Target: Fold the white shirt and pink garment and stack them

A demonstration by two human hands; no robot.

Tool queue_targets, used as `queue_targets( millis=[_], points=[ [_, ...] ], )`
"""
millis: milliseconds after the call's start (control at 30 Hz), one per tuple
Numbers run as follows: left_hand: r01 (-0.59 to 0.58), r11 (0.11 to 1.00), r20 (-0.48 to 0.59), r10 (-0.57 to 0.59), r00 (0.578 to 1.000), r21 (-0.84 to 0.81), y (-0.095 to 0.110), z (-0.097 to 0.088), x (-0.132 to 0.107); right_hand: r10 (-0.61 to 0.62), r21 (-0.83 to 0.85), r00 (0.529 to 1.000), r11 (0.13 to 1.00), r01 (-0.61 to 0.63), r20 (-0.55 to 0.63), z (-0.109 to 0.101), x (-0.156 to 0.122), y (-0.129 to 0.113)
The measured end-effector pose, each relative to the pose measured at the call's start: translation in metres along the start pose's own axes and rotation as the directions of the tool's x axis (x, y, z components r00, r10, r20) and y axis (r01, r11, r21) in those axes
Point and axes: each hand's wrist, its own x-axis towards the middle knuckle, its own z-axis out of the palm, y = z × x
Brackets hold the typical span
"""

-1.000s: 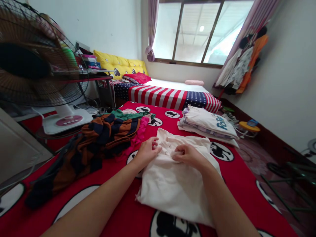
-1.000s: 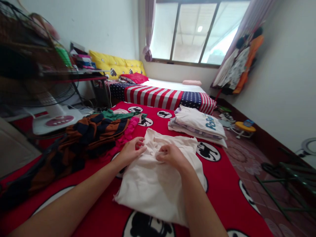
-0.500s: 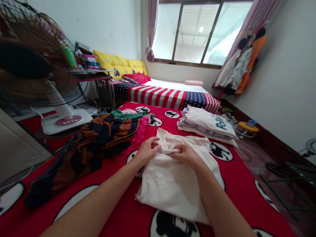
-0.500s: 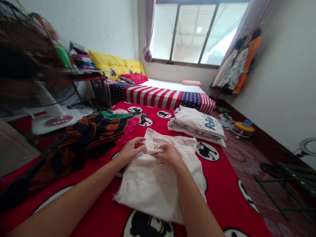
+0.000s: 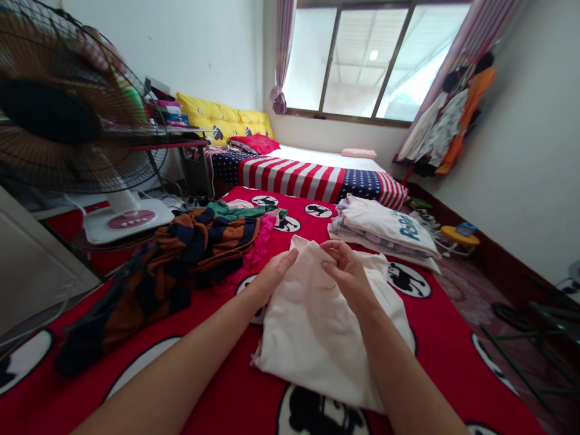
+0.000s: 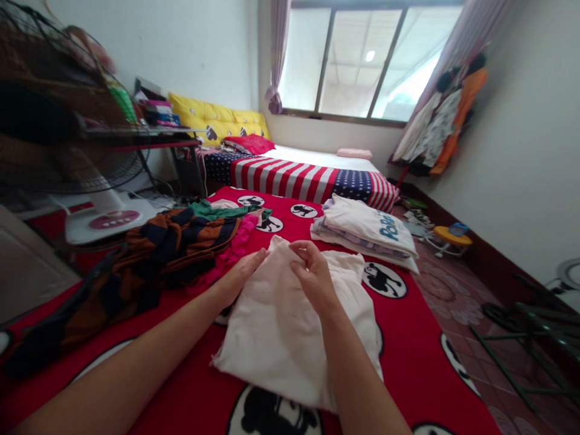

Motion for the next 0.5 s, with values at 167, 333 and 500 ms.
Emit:
queue_targets(
  millis=[167, 333, 500],
  points=[
    [0.071, 0.97, 0.137, -0.039, 0.99, -0.232, 0.005, 0.006, -0.006, -0.087, -0.051, 0.996, 0.995, 0.087, -0.007, 0.001, 0.001, 0.003],
    [0.088, 0.955, 0.134, -0.052, 0.99, -0.285, 0.003, 0.005, -0.006, -0.145, -0.337, 0.987, 0.935, 0.114, -0.069, -0.008, 0.0, -0.001],
    [0.113, 0.97, 0.24, -0.06, 0.969, -0.213, 0.011, 0.002, -0.01, 0.154, -0.175, 0.951, 0.979, -0.109, 0.267, -0.029, -0.004, -0.011]
  ],
)
